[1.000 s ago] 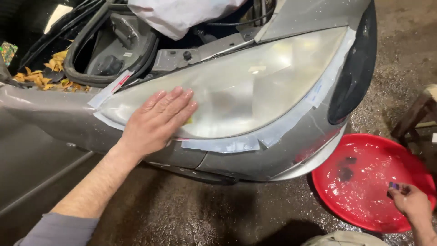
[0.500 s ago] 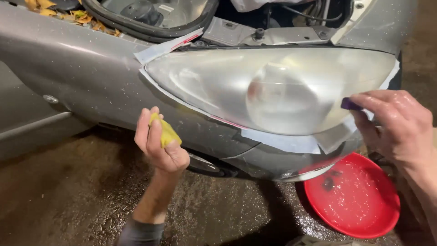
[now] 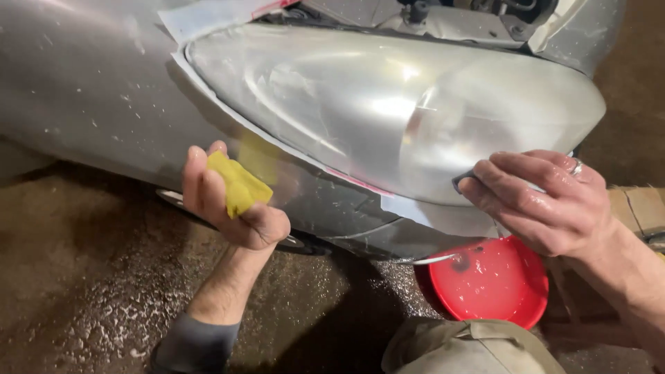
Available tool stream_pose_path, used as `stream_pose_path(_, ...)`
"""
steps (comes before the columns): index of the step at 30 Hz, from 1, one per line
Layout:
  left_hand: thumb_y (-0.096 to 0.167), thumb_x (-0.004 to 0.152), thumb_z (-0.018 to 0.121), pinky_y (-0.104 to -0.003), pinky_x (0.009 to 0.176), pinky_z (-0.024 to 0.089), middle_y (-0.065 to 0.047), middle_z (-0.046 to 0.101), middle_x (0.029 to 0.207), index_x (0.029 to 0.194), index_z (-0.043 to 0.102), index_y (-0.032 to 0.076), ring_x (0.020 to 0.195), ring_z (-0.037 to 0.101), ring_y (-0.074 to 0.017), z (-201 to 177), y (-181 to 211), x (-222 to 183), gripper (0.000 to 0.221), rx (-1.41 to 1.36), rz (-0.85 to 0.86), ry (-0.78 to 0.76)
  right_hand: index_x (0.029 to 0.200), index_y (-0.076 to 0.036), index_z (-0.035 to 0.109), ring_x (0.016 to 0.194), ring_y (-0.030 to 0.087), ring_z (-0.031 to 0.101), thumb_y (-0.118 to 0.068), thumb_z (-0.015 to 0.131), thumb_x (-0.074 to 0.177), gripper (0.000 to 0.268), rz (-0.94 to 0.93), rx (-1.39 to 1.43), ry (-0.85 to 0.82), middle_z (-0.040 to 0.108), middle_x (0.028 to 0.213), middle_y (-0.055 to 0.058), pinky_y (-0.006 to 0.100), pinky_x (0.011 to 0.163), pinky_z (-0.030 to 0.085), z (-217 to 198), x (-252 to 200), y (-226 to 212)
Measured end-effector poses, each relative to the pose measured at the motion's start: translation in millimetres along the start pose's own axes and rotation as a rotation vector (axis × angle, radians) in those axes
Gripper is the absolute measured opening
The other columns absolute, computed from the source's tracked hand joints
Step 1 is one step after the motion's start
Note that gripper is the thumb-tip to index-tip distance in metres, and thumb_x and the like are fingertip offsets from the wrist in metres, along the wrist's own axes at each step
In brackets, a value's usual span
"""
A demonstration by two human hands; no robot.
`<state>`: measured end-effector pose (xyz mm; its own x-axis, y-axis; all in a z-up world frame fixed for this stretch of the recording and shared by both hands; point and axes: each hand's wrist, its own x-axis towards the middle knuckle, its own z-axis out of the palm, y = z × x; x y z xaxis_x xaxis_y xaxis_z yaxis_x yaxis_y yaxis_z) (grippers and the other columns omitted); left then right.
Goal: The person cleans the headlight of a silver scooter using a yellow sponge and a purple sanding block. They repeatedly dip the tools into a red basin of water and scrub the headlight surface, which is partially covered with masking tape.
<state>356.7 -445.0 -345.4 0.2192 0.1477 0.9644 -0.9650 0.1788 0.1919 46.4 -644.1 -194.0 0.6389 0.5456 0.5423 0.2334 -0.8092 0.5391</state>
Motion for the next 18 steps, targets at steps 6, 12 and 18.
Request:
stream_pose_path(6,0.023,0.113,0.035,-0.058,0.127,0.060,-0.011,0.031,0.173,0.172,0.032,0.022,0.153,0.045,-0.0333,-2.7,9.0,10.0,0.059,0.041,-0.029,-0.061,0.110,0.008,0.086,0.089,0.036,0.077,0.021,0.074,0.099,0.021,-0.113,0.048,-0.004,0.080,0.106,0.022,0.042,0.069,0.064,2.4,-41.4,15.0)
stream_pose_path(12,0.024,0.119,0.034,-0.067,0.140,0.060,-0.011,0.020,0.179,0.175,0.021,0.024,0.165,0.035,-0.0352,-12.9,22.6,14.2,0.057,0.089,-0.077,-0.226,0.107,0.003,0.089,0.092,0.036,0.078,0.012,0.086,0.107,0.010,-0.013,0.040,0.064,0.084,0.105,0.019,0.042,0.067,0.054,16.5,21.1,7.3)
stream_pose_path(18,0.026,0.120,0.034,-0.066,0.142,0.059,-0.015,0.020,0.177,0.172,0.022,0.019,0.166,0.033,-0.0358,-14.1,15.5,12.3,0.054,0.108,-0.051,-0.268,0.132,0.012,0.081,0.124,0.037,0.073,0.037,0.084,0.100,0.041,-0.013,0.111,-0.265,0.074,0.139,0.021,0.044,0.091,0.068,2.8,-73.9,15.6)
